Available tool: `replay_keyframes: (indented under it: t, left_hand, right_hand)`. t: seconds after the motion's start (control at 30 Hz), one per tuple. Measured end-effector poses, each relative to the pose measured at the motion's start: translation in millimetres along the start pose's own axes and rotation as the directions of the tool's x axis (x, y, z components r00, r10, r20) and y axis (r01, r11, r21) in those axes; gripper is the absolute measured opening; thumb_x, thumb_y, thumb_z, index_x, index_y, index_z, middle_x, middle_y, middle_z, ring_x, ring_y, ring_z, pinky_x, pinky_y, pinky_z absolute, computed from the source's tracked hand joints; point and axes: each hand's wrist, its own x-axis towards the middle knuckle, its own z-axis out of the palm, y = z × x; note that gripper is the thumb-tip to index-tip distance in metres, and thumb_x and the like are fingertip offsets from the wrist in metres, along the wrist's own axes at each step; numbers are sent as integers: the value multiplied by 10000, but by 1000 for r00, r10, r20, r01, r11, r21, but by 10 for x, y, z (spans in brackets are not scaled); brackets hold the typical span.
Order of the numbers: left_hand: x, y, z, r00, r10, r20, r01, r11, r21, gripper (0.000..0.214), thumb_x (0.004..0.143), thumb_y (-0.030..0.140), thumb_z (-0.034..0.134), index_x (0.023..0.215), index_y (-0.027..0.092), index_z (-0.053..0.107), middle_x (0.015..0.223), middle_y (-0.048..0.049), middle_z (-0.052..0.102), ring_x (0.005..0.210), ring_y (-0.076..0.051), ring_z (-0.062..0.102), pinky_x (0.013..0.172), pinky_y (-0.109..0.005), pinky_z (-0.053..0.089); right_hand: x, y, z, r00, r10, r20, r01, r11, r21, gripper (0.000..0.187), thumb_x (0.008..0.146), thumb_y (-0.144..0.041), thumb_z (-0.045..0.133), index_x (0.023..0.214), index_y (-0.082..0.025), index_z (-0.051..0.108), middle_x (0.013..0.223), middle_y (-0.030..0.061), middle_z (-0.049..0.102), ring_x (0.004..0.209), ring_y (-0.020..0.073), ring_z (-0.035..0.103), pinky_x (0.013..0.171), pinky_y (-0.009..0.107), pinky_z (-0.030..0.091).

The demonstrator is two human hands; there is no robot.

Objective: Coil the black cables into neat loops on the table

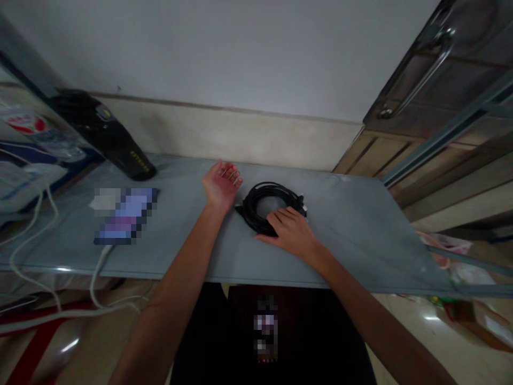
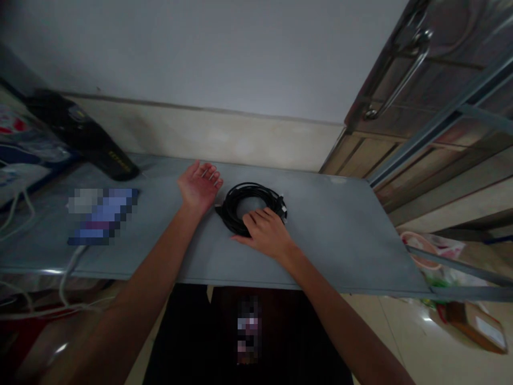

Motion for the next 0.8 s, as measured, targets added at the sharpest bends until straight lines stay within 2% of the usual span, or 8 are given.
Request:
replay_keyframes:
  t: [0.2, 0.37, 0.5, 0.67, 0.8]
  left_hand:
    - [-29, 19, -15, 1000, 21, -18, -21, 1000, 0, 228, 1033, 420, 729, 915, 227, 759, 882, -45, 768, 742, -176, 717, 704, -285, 571]
    - [-32, 10, -8, 1000, 6, -7, -6, 1000, -8, 238, 1045, 412, 729, 916, 212, 749, 894, -37, 753, 727, -161, 705, 700, -286, 564]
    - [-16, -9, -4, 1000, 6, -13, -6, 1000, -2, 229, 1026, 409, 749, 904, 215, 738, 883, -38, 753, 718, -164, 698, 679, -287, 548]
    - [13, -35, -13, 1000, 15, -5, -15, 1000, 6, 263, 1027, 430, 734, 902, 200, 753, 906, -41, 751, 722, -159, 694, 681, -290, 543]
    - [44, -59, -21, 1000, 16, -9, -16, 1000, 24, 249, 1004, 446, 757, 898, 220, 754, 902, -43, 757, 733, -173, 702, 687, -289, 549]
  right_hand:
    - [75, 180, 66, 1000, 17, -5, -17, 999, -35, 543, 1092, -743, 689, 1016, -210, 754, 966, 113, 820, 935, 292, 748, 902, 411, 502]
    - [171, 269, 161, 997, 74, -12, -74, 997, -33, 578, 1094, -769, 663, 1040, -201, 753, 991, 127, 830, 970, 305, 760, 934, 419, 496]
    - [213, 287, 159, 996, 91, -7, -91, 996, 14, 622, 1060, -826, 660, 1057, -210, 746, 1035, 129, 840, 1005, 306, 764, 941, 410, 492]
    - [219, 286, 80, 991, 133, -20, -130, 985, 113, 502, 1261, -539, 415, 1035, -215, 726, 1042, 114, 843, 988, 269, 763, 940, 403, 482]
    - [242, 354, 30, 975, 207, -79, -185, 956, 226, 553, 1269, -554, 342, 1004, -231, 706, 1016, 112, 837, 941, 261, 768, 906, 389, 492]
